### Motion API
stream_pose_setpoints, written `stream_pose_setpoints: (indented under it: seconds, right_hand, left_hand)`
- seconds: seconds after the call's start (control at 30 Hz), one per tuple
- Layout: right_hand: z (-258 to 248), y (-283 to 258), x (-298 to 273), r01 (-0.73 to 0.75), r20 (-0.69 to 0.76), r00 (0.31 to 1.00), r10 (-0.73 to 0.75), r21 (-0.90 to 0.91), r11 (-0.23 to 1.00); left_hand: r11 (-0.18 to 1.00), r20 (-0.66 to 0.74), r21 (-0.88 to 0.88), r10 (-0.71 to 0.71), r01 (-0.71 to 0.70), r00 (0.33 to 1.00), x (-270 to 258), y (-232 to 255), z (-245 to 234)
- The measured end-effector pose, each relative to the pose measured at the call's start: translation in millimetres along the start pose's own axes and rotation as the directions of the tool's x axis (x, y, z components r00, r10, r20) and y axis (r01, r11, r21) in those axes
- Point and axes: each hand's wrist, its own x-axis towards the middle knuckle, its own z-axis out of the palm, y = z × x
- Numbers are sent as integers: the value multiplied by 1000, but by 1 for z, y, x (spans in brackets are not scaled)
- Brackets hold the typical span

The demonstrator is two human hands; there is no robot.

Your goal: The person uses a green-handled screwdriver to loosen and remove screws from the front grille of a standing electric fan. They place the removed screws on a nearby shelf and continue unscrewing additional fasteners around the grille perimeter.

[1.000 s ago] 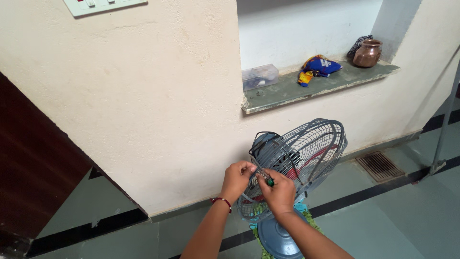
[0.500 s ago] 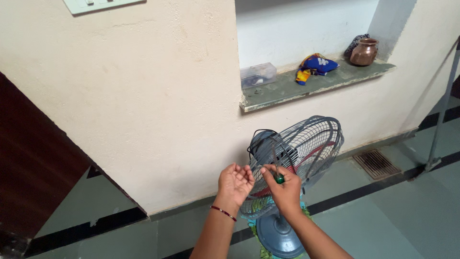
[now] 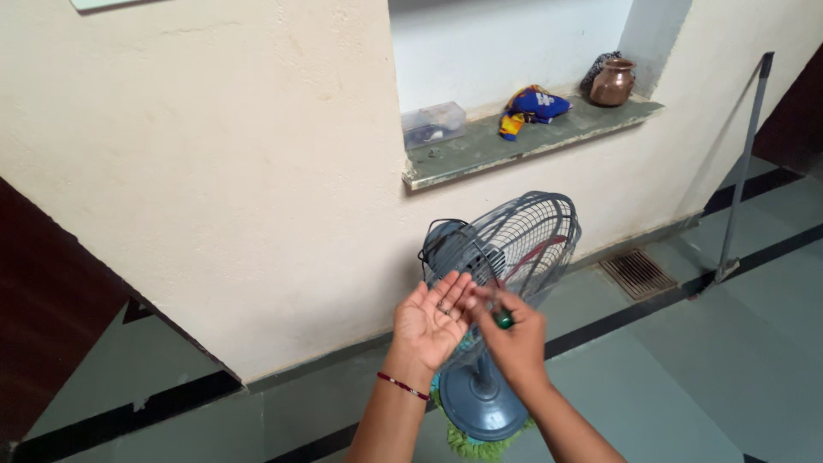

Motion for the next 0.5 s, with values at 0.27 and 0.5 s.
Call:
stream_pose_setpoints:
  seconds: [0.27, 0.5]
  right_hand:
    - [-65, 16, 23, -382, -134, 904, 405, 170, 908]
    - [-134, 33, 72, -610, 126, 791, 599, 226, 759]
  left_hand:
    - [1000, 132, 26, -11, 8, 991, -3, -31, 32]
    - [993, -86, -8, 120, -121, 989, 24, -69, 54]
